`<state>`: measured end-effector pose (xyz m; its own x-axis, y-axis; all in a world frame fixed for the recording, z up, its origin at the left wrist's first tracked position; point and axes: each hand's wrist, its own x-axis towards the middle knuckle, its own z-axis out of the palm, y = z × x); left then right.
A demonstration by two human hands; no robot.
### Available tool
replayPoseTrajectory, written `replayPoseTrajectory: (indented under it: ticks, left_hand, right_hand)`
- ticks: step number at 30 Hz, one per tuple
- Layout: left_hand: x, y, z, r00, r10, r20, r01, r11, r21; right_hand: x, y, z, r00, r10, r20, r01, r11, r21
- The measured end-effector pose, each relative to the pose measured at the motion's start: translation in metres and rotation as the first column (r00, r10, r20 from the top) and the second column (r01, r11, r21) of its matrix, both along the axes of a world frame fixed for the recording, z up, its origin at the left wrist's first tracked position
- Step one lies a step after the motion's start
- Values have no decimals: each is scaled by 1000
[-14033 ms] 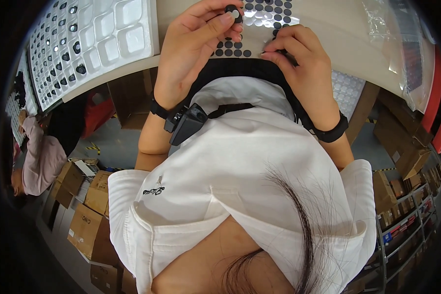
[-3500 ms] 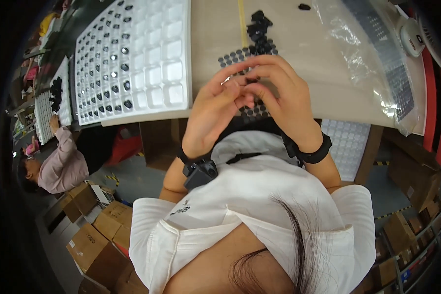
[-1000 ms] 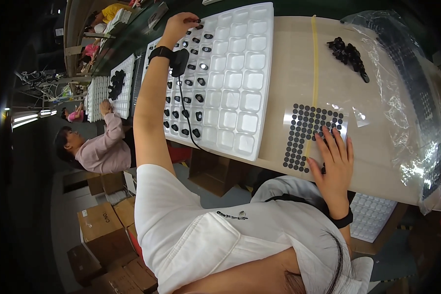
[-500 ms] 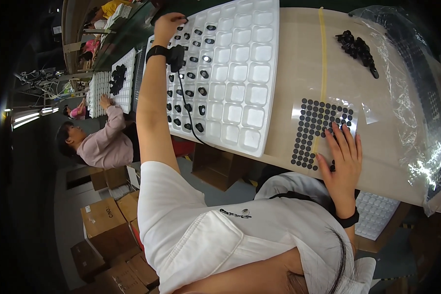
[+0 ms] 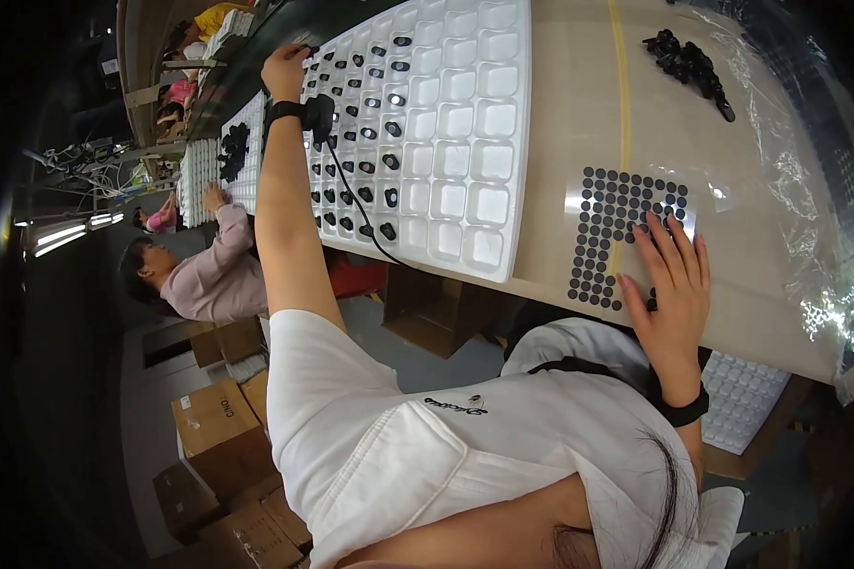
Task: The person peels a small circular sticker from a sheet, presses it onto the back of a black electronic component, and places the unit into a white plastic tray. This process is repeated for several components, picking each new one from a pile on the table.
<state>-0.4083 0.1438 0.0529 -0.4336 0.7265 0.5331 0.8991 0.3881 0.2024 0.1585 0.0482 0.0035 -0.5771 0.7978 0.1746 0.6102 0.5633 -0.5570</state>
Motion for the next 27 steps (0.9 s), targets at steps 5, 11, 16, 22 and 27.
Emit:
replayPoseTrajectory:
  ticks: [5, 11, 16, 22, 27]
  left_hand:
    - [-20, -9, -13, 996, 50, 69, -49, 999, -19]
    - [-15, -15, -6, 999, 54, -5, -54, 994, -94]
    - [-8, -34, 9, 1000, 2, -5, -3, 979, -202]
    - [11, -27, 17, 996, -15, 86, 28, 988, -153]
    - [24, -11, 17, 973, -179, 146, 213, 940, -268]
  right_hand:
    - [-2, 1, 2, 1000, 2, -12, -2, 1000, 4]
    - [-3, 1, 0, 1000, -1, -28, 1, 1000, -11]
    - [-1, 1, -2, 999, -5, -35, 5, 1000, 7]
    - [-3, 0, -2, 999, -17, -33, 17, 1000, 10]
    - [-3, 1, -3, 999, -16, -34, 17, 1000, 20]
